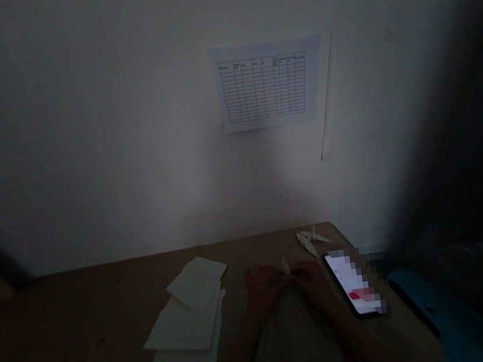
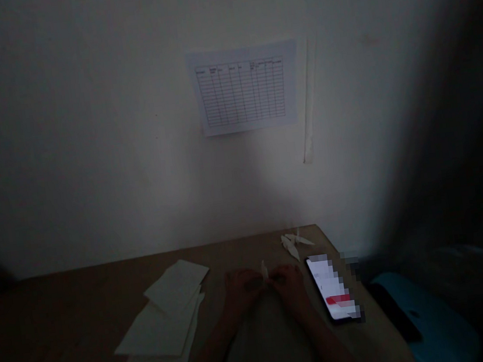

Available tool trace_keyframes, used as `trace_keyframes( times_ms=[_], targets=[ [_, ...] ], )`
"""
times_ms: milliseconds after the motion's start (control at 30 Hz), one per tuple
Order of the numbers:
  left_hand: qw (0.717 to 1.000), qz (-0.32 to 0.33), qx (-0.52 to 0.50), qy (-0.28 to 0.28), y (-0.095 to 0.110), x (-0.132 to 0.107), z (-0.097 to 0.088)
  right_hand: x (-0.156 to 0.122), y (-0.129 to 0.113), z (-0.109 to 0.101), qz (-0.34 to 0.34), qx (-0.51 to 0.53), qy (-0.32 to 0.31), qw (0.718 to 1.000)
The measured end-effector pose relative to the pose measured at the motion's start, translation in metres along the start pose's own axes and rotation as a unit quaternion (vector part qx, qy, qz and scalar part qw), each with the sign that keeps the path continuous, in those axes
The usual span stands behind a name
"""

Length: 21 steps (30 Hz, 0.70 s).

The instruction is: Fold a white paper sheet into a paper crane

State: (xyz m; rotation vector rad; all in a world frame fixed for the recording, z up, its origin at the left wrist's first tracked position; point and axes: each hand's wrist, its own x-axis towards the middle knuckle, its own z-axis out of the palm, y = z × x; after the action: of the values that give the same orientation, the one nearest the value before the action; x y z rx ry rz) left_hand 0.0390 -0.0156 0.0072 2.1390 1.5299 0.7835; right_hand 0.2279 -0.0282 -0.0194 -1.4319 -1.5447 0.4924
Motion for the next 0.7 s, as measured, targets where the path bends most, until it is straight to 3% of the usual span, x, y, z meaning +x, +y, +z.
trace_keyframes(
  times_ms=[133,700],
  targets=[
    [1.0,0.003,0.011,0.005,-0.0014,-0.0009,0.0027,0.0009,0.001,-0.0005,-0.011,-0.006,-0.025,1.0],
    [0.999,-0.033,0.029,0.023,0.0084,-0.0033,-0.0021,-0.0033,0.0102,0.0094,-0.049,-0.031,0.0,0.998]
  ],
)
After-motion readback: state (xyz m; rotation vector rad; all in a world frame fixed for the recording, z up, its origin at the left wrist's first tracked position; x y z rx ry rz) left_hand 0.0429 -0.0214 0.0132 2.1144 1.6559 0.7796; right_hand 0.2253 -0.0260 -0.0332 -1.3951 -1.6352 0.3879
